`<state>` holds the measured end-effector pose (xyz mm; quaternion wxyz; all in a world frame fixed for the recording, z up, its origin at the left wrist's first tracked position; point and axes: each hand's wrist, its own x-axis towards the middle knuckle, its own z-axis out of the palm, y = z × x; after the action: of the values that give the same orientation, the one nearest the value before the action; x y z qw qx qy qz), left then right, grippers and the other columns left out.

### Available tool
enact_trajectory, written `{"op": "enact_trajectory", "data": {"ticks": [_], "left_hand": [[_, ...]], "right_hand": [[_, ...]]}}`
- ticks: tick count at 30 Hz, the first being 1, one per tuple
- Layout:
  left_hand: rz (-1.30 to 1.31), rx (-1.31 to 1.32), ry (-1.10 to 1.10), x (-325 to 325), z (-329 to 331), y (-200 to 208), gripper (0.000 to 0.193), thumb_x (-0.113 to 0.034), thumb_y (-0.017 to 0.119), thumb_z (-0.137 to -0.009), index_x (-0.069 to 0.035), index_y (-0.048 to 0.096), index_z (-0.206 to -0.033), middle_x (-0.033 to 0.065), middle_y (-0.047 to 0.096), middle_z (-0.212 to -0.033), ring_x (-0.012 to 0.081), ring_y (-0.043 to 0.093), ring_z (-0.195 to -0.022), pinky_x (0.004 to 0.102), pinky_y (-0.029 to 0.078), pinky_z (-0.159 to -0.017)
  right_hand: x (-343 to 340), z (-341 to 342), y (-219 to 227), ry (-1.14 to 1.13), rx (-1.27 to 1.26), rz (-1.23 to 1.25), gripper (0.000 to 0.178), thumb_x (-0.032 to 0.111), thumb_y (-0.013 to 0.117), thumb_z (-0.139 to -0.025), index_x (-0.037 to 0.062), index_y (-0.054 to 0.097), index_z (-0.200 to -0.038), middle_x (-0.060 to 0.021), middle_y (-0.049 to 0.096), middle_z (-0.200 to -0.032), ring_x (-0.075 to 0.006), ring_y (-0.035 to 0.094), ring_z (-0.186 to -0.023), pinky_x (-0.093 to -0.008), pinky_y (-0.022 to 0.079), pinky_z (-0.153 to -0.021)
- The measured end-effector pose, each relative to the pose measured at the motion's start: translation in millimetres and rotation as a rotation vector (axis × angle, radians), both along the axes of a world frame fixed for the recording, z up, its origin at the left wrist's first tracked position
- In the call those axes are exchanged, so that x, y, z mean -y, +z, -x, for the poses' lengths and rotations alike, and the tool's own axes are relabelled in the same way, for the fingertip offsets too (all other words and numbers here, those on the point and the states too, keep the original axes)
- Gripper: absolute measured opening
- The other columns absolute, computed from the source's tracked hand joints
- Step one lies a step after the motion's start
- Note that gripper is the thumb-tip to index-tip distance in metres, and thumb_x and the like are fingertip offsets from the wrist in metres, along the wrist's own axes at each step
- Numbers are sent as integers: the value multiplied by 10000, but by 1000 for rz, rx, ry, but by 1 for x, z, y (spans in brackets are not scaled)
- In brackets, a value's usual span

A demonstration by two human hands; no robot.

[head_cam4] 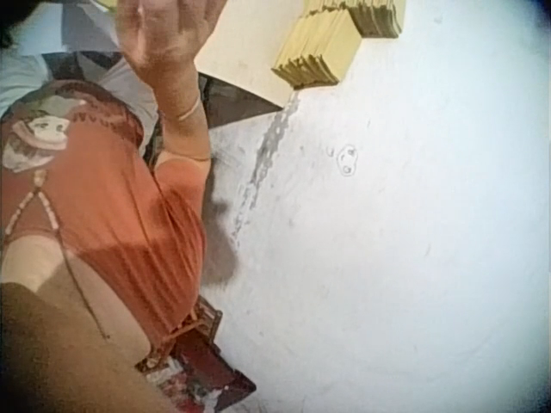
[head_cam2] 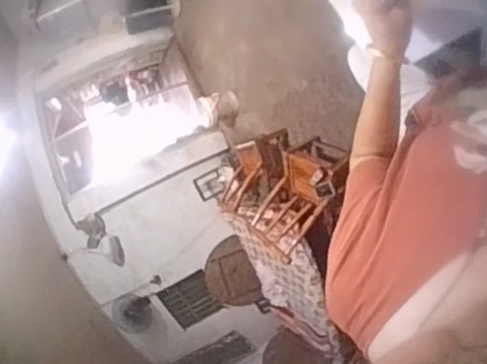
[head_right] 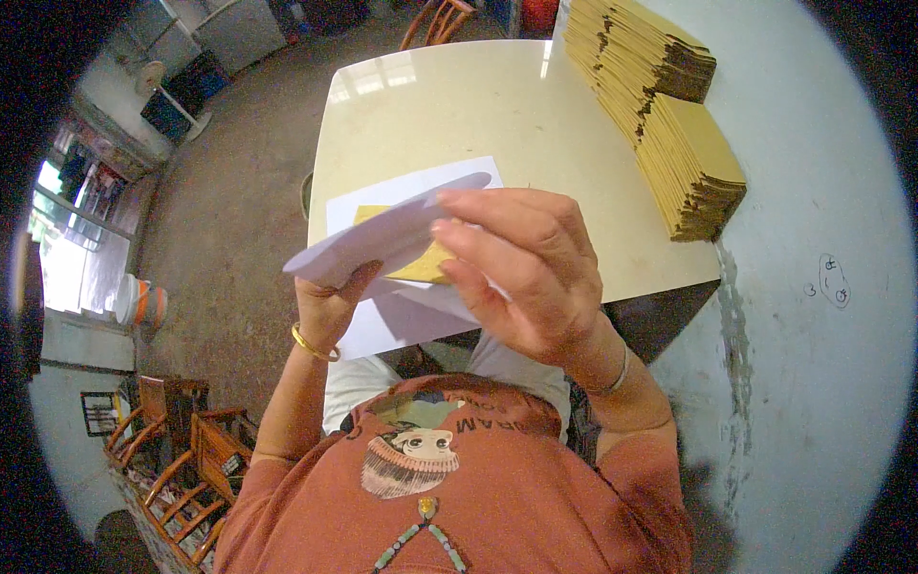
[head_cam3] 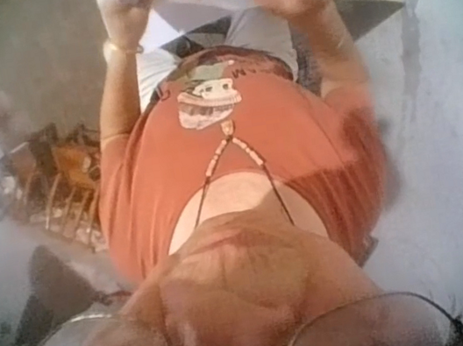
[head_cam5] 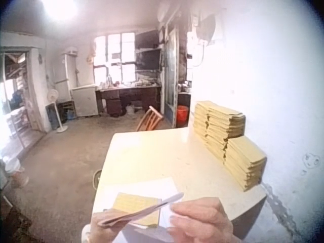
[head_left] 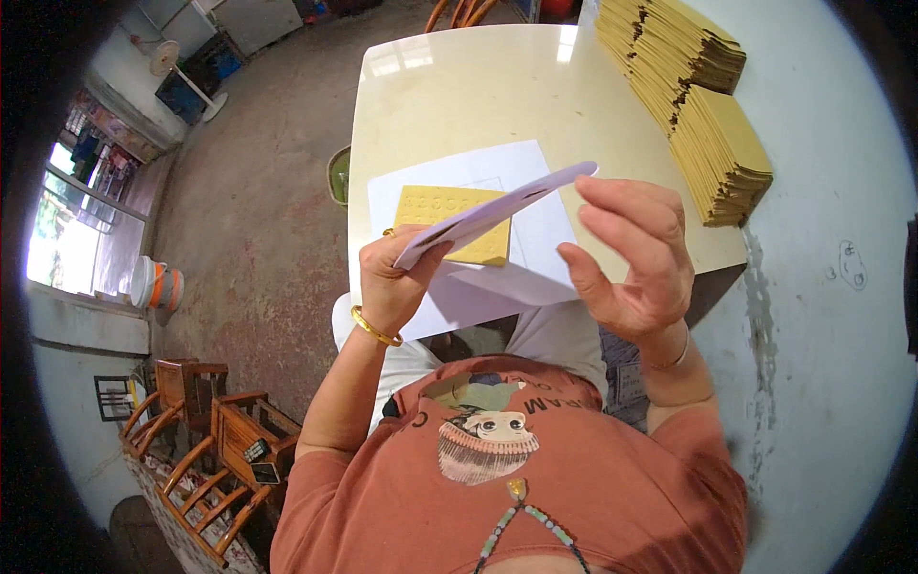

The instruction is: The person is folding white envelopes and inserting textured yellow cards into them by hand.

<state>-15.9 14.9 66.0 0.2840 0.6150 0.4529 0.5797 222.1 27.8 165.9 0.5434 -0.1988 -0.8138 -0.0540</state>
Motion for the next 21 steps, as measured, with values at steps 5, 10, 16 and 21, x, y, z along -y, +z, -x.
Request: {"op": "enact_trajectory", "data": {"ticks": [5, 10, 16, 21], "left_hand": [[3, -64, -2, 2, 3, 1, 255, 112, 663, -727, -15, 719, -942, 95, 711, -870, 162, 668, -763, 248, 513, -680], [-64, -93, 2, 3, 11, 0, 301, 137, 637, -711, -19, 716, -956, 99, 709, -897, 175, 674, -795, 253, 519, -703], [-96, -162, 4, 0, 13, 7, 288, 89, 672, -703, -24, 714, -965, 102, 706, -901, 194, 675, -808, 263, 517, -709], [-219, -281, -14, -6, 13, 8, 294, 37, 706, -684, -37, 718, -969, 100, 701, -914, 208, 674, -833, 266, 515, -721]], "right_hand": [[-5, 9, 5, 0, 80, -52, 393, 29, 757, -676, 96, 645, -1046, -29, 650, -1071, -190, 610, -931, -306, 452, -805], [-4, 13, 6, 28, 201, -13, 470, -59, 722, -593, 75, 635, -1035, -33, 654, -973, -205, 600, -859, -336, 449, -761], [-3, 21, 12, 17, 261, -52, 306, 113, 684, -688, 103, 652, -992, 26, 637, -875, -143, 595, -775, -303, 422, -726], [0, 34, 22, 55, 320, 7, 239, 101, 721, -586, 90, 667, -819, -6, 645, -782, -153, 604, -698, -277, 422, -651]]}}
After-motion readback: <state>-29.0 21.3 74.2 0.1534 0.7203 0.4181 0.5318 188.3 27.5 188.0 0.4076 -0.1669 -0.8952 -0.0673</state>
